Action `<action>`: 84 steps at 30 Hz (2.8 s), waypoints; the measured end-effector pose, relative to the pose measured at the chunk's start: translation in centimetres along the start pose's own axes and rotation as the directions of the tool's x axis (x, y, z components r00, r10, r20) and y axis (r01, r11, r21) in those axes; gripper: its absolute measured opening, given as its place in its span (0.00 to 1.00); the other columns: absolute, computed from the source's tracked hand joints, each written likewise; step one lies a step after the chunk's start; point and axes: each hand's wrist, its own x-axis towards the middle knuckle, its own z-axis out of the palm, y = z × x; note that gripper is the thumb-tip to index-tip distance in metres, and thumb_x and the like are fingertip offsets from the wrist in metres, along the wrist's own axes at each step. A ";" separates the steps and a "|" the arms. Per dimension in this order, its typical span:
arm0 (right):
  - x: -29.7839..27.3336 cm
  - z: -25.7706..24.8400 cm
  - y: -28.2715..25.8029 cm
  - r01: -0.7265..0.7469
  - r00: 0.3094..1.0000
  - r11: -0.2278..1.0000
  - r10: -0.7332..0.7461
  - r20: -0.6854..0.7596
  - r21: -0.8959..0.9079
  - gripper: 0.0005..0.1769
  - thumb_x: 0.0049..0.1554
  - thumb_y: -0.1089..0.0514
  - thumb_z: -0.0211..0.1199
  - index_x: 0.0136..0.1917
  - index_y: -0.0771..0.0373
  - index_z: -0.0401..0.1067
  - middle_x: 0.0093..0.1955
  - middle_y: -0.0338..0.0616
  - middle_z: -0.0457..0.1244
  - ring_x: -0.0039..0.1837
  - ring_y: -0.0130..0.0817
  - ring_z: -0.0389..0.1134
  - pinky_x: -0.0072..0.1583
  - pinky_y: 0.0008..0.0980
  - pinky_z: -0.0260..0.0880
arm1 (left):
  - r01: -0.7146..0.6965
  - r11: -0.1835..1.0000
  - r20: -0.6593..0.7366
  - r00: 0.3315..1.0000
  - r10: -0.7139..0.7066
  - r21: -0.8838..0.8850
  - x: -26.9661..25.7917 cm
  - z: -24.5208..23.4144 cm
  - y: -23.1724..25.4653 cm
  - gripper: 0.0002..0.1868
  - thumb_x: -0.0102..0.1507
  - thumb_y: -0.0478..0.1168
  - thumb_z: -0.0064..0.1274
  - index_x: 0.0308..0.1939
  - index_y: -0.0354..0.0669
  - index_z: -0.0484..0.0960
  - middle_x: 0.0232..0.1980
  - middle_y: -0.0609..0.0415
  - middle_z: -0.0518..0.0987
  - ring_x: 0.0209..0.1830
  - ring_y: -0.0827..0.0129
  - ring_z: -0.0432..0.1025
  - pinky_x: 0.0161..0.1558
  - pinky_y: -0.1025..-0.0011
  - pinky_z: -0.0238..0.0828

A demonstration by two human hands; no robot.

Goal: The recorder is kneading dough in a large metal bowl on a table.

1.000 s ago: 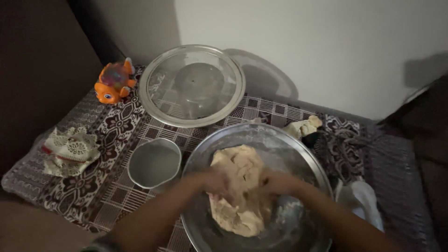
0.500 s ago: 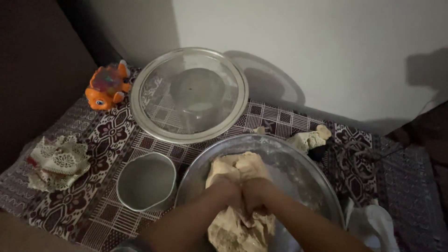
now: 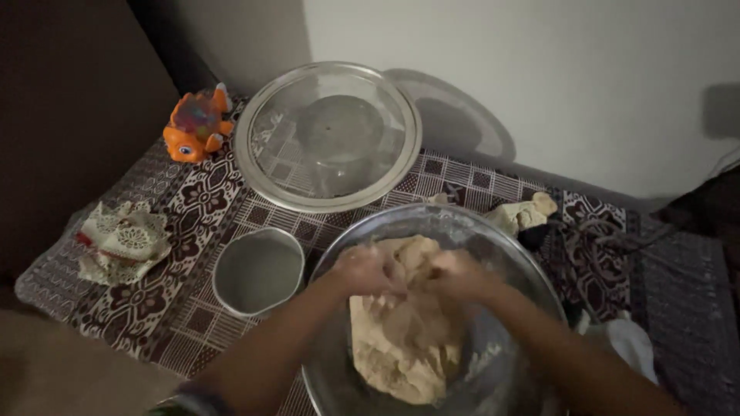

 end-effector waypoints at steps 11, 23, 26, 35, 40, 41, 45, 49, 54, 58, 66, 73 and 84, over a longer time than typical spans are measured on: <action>7.2 1.6 1.1 -0.061 0.978 0.879 0.148 0.149 -0.473 0.11 0.44 0.58 0.70 0.41 0.64 0.81 0.42 0.57 0.71 0.44 0.49 0.73 0.50 0.46 0.73 | 0.036 0.998 0.205 0.979 -0.023 -0.060 6.4 0.8 2.3 0.22 0.48 0.57 0.71 0.27 0.42 0.85 0.28 0.55 0.82 0.22 0.68 0.77 0.30 0.67 0.78; 1.6 1.7 3.2 0.203 0.963 0.919 -0.250 -0.100 -0.339 0.15 0.44 0.61 0.70 0.47 0.62 0.79 0.40 0.47 0.71 0.38 0.38 0.72 0.43 0.40 0.75 | -0.216 0.961 -0.432 0.861 0.270 0.170 2.4 4.7 -0.5 0.44 0.42 0.66 0.77 0.51 0.41 0.85 0.42 0.48 0.82 0.40 0.54 0.76 0.35 0.54 0.73; -1.6 -1.2 2.1 0.703 0.623 0.700 -0.692 -0.365 -0.126 0.08 0.66 0.52 0.67 0.52 0.56 0.72 0.44 0.41 0.67 0.41 0.35 0.70 0.43 0.33 0.73 | -0.456 0.373 -0.483 0.875 0.023 -0.808 0.4 4.2 -3.3 0.40 0.57 0.66 0.65 0.56 0.32 0.86 0.38 0.60 0.86 0.35 0.73 0.78 0.37 0.72 0.75; 2.2 -0.4 9.9 -0.499 0.865 -0.068 -0.104 0.491 0.864 0.42 0.58 0.13 0.41 0.31 0.51 0.61 0.23 0.27 0.47 0.23 0.20 0.46 0.26 0.24 0.47 | 0.294 -0.331 0.328 0.943 -0.050 -0.897 5.3 1.8 -4.8 0.43 0.57 0.87 0.41 0.27 0.51 0.63 0.16 0.64 0.55 0.12 0.75 0.50 0.17 0.74 0.45; -3.7 -2.9 -1.8 -0.422 0.900 0.033 0.134 0.414 0.906 0.47 0.56 0.19 0.34 0.45 0.56 0.82 0.19 0.27 0.46 0.21 0.20 0.46 0.26 0.21 0.48 | 0.223 -0.039 0.220 0.973 0.064 -0.974 0.3 0.7 -1.8 0.46 0.55 0.84 0.29 0.37 0.50 0.83 0.18 0.62 0.68 0.10 0.76 0.51 0.14 0.75 0.45; -4.9 -2.1 -0.9 -0.424 0.899 0.031 0.133 0.417 0.905 0.47 0.56 0.19 0.34 0.45 0.56 0.82 0.19 0.27 0.46 0.21 0.20 0.46 0.26 0.21 0.48 | 0.225 -0.040 0.222 0.973 0.062 -0.974 -1.5 1.3 -2.3 0.46 0.55 0.84 0.29 0.37 0.50 0.83 0.18 0.62 0.68 0.10 0.76 0.51 0.14 0.75 0.45; -7.8 1.5 3.7 -0.049 0.999 0.730 0.028 0.041 0.682 0.33 0.62 0.31 0.51 0.54 0.59 0.82 0.35 0.35 0.61 0.35 0.26 0.61 0.38 0.27 0.61 | -0.110 0.714 -0.048 0.993 0.107 -0.691 -7.4 3.3 -3.1 0.41 0.60 0.79 0.38 0.57 0.52 0.80 0.35 0.61 0.78 0.29 0.71 0.69 0.33 0.69 0.65; -8.1 1.6 1.1 0.310 0.891 0.922 -0.367 -0.266 -0.233 0.19 0.52 0.40 0.73 0.48 0.54 0.82 0.48 0.44 0.74 0.48 0.39 0.75 0.49 0.38 0.73 | -0.301 0.944 -0.404 0.853 0.331 0.138 -6.3 4.6 -3.5 0.40 0.57 0.72 0.56 0.65 0.54 0.78 0.58 0.49 0.80 0.55 0.58 0.76 0.52 0.62 0.74; -4.2 -0.4 -4.7 -0.161 0.987 0.957 0.153 -0.054 -0.242 0.45 0.38 0.33 0.77 0.59 0.60 0.67 0.57 0.52 0.67 0.60 0.42 0.69 0.62 0.41 0.70 | -0.230 0.927 -0.298 0.900 0.319 0.296 -2.0 2.6 0.5 0.64 0.44 0.69 0.75 0.74 0.46 0.61 0.72 0.37 0.64 0.71 0.40 0.60 0.62 0.44 0.64; -2.0 2.3 -0.1 0.114 0.988 0.993 -0.117 -0.102 -0.032 0.58 0.34 0.37 0.81 0.71 0.61 0.62 0.64 0.53 0.65 0.63 0.46 0.69 0.64 0.42 0.68 | -0.146 0.982 -0.173 0.971 0.166 0.121 -3.3 0.5 2.8 0.57 0.38 0.67 0.74 0.65 0.50 0.68 0.64 0.48 0.74 0.64 0.50 0.69 0.61 0.53 0.69; -1.1 0.6 -2.3 0.015 0.945 0.999 -0.003 -0.327 0.034 0.45 0.32 0.42 0.82 0.61 0.59 0.75 0.61 0.50 0.70 0.62 0.47 0.71 0.63 0.41 0.70 | -0.140 0.977 -0.309 0.933 0.185 0.162 2.3 2.6 0.1 0.49 0.44 0.73 0.68 0.59 0.52 0.71 0.50 0.49 0.82 0.48 0.53 0.79 0.49 0.52 0.77; -0.2 0.4 -0.2 -0.089 0.941 0.992 0.114 -0.318 0.092 0.41 0.38 0.43 0.78 0.63 0.58 0.74 0.60 0.48 0.71 0.63 0.46 0.72 0.62 0.39 0.71 | -0.039 0.989 -0.268 0.960 0.077 0.145 4.1 2.7 0.1 0.52 0.46 0.74 0.66 0.66 0.54 0.67 0.52 0.45 0.82 0.53 0.52 0.77 0.54 0.50 0.75; -10.9 3.4 -5.2 0.173 0.944 0.944 -0.240 -0.227 -0.280 0.50 0.44 0.32 0.79 0.70 0.61 0.69 0.72 0.56 0.60 0.73 0.53 0.61 0.67 0.50 0.63 | -0.443 0.884 -0.291 0.835 0.467 0.148 -8.8 3.3 -0.1 0.49 0.50 0.72 0.66 0.68 0.53 0.72 0.66 0.39 0.74 0.63 0.44 0.71 0.62 0.47 0.66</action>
